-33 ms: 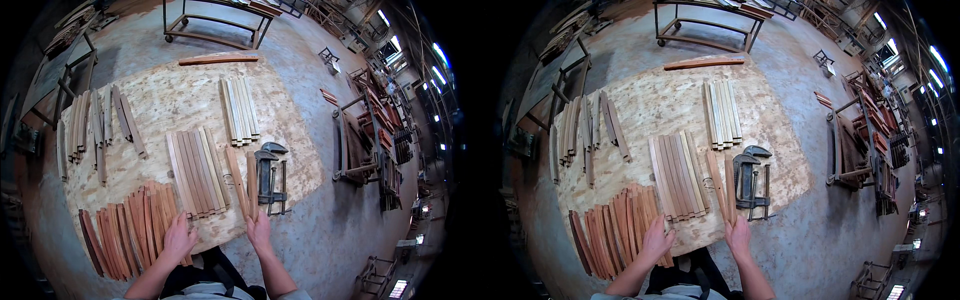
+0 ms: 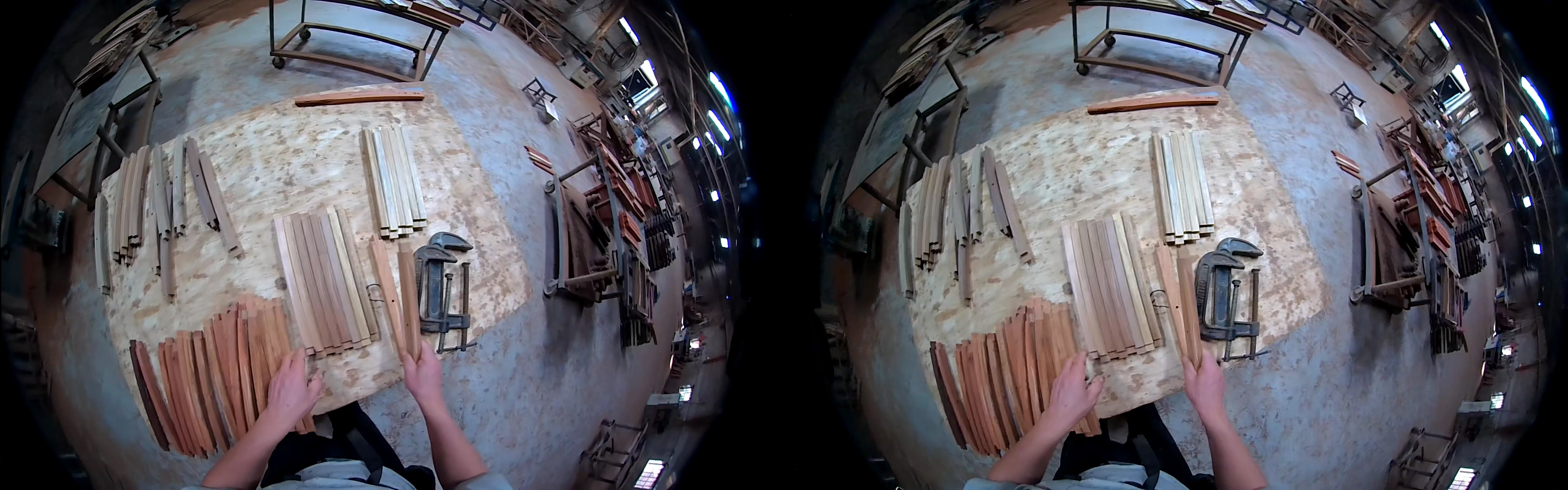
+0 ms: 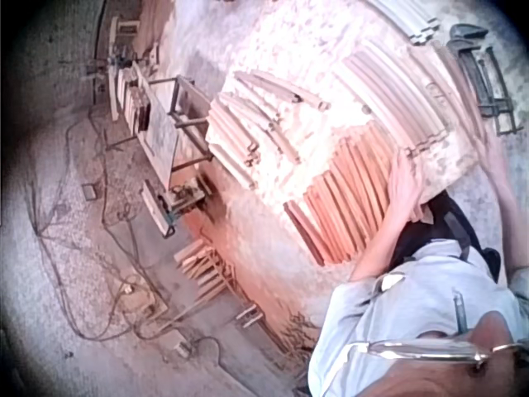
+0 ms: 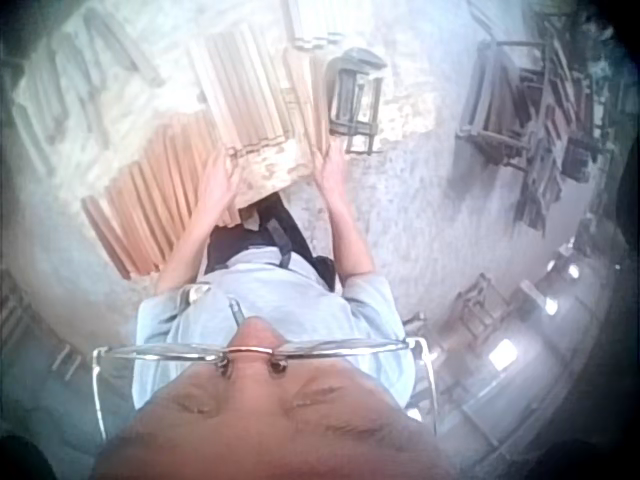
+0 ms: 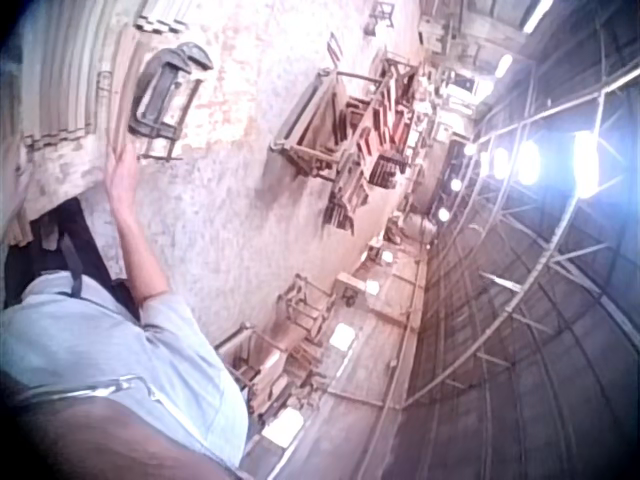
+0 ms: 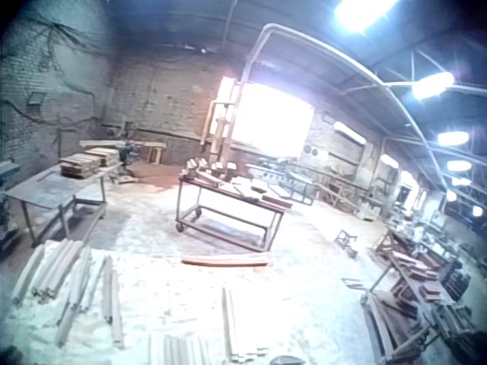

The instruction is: The person sorts and arranges multiple wooden strips on a workbench by color and size. They pick up strips, align them, and place them into neat piles while occasionally moving a clamp aside.

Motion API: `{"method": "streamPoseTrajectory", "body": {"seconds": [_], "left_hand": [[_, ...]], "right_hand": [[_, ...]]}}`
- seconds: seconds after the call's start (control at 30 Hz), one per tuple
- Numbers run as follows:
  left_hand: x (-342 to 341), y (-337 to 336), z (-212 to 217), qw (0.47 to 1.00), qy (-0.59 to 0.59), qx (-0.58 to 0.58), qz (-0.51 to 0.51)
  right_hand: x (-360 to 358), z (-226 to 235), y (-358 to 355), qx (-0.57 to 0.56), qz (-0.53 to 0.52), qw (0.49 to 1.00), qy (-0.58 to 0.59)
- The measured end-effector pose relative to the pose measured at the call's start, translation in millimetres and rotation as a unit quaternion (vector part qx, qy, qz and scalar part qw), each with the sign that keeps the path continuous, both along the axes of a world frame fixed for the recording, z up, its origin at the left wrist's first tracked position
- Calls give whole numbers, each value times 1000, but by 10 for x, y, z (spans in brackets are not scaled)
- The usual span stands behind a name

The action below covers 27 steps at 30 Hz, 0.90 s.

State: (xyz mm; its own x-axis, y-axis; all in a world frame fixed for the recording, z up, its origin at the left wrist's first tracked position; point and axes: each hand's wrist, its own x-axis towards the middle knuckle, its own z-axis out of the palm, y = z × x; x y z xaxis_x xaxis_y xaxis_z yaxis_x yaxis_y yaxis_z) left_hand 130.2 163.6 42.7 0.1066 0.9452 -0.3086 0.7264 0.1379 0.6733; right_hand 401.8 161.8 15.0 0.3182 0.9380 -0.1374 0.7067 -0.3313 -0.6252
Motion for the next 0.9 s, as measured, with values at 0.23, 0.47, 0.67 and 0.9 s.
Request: {"method": "streamPoseTrajectory", "body": {"seconds": [0.23,0.47,0.67,0.9], "left_hand": [[-99,-59,-31,999,-22,-31,-11],[-224,-159,94,994,-40,-105,1],[-403,-209,131,996,-82,-37,-3],[-860,26,258,993,-93,14,65]], "right_hand": [[-292,42,480,10,31,996,85],[-475,-115,860,-20,60,996,62],[-392,-338,983,56,77,995,9],[-603,-314,1112,-11,91,994,-65]]}}
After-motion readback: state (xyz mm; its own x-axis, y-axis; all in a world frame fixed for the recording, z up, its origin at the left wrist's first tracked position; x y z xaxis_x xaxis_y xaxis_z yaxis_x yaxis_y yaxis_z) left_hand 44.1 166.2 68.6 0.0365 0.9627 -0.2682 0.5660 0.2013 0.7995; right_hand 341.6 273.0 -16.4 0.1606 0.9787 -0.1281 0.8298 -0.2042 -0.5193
